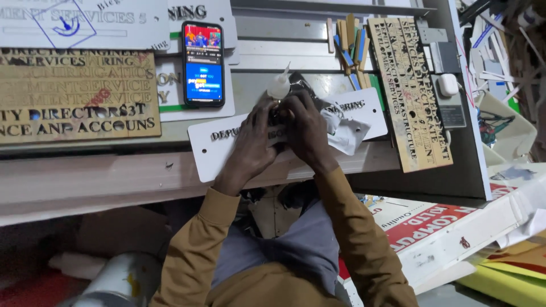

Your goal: Applying individual letters and graphics to a sign board using hands and a squeegee.

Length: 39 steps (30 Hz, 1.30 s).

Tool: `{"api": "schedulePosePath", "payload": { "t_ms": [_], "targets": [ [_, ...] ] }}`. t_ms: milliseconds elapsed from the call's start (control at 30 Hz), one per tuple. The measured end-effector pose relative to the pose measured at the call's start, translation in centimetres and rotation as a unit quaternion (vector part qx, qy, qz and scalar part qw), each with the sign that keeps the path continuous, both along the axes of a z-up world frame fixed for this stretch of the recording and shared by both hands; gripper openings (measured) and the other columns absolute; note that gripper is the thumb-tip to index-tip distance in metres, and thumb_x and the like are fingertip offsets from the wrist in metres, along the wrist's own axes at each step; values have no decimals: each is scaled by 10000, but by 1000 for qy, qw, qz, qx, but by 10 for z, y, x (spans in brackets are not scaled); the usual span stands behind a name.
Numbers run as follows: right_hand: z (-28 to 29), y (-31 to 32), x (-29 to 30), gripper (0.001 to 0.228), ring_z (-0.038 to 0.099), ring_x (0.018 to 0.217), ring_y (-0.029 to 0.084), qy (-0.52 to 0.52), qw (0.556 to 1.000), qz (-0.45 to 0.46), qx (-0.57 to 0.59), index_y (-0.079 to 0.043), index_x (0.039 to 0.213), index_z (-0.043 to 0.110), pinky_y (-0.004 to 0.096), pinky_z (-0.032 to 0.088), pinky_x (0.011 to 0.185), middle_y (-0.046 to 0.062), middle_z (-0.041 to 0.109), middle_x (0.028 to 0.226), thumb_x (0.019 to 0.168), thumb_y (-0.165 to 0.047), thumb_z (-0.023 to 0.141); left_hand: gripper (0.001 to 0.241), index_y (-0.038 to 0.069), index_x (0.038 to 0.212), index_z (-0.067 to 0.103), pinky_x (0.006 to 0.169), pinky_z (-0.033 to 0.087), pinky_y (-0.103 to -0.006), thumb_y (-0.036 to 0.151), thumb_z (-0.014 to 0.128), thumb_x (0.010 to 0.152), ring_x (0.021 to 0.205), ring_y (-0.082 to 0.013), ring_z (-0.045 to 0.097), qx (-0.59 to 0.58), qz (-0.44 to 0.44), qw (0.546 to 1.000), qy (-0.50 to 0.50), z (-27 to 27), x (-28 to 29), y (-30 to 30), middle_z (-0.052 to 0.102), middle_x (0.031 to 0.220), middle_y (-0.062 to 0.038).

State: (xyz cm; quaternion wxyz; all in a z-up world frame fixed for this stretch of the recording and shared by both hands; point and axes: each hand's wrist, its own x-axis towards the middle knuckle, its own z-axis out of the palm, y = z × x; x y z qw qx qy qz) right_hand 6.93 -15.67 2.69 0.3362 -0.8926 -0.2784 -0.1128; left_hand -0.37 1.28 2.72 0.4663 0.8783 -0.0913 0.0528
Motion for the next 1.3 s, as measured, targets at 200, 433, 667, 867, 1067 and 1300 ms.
{"api": "schedulePosePath", "payload": {
  "t_ms": [200, 433, 667, 867, 1067, 1300],
  "targets": [
    [-38, -21, 15, 903, 679, 1084, 520, 12, 990, 87, 114, -152, 1263, 617, 632, 571, 926, 161, 579, 1163, 1001, -949, 284, 544, 136, 1567, 523, 1174, 568, -597, 10, 623, 1048, 1418, -487, 634, -50, 97, 993, -49, -26, 6, -4, 600, 1523, -186],
    [-19, -10, 3, 102, 689, 1053, 569, 23, 985, 51, 164, -144, 1201, 651, 611, 576, 920, 166, 615, 1086, 1130, -159, 580, 353, 53, 1378, 742, 1126, 591, -544, 74, 718, 1026, 1333, -436, 705, 36, 122, 989, -76, -26, 21, -8, 631, 1424, -160],
    [-19, -9, 4, 138, 698, 991, 489, 11, 978, 73, 197, -104, 1170, 659, 573, 570, 885, 147, 617, 1020, 1188, -206, 566, 138, 110, 1113, 769, 939, 586, -516, 33, 660, 1078, 1036, -405, 711, 37, 150, 979, -132, -30, 25, -4, 612, 1040, -64],
    [-33, -10, 10, 86, 701, 988, 501, 7, 976, 74, 204, -87, 1155, 673, 567, 574, 885, 159, 636, 1013, 1166, -136, 603, 129, 144, 1129, 741, 964, 569, -522, 56, 650, 1102, 1049, -386, 723, 7, 162, 980, -113, -34, 25, -7, 666, 953, -60],
    [-37, -13, 11, 61, 705, 1007, 516, 8, 976, 78, 202, -86, 1166, 671, 585, 576, 894, 177, 645, 1035, 1162, -119, 619, 125, 183, 1157, 706, 1018, 559, -603, 80, 655, 1106, 1111, -437, 726, -25, 187, 981, -52, -23, 25, -13, 706, 983, -91],
    [-37, -13, 12, 110, 699, 1015, 518, 14, 976, 79, 203, -100, 1164, 673, 592, 572, 907, 174, 649, 1036, 1187, -185, 608, 122, 183, 1185, 691, 1010, 546, -633, 91, 633, 1131, 1116, -495, 733, -51, 185, 981, -18, -4, 22, -16, 710, 1001, -144]
  ]
}}
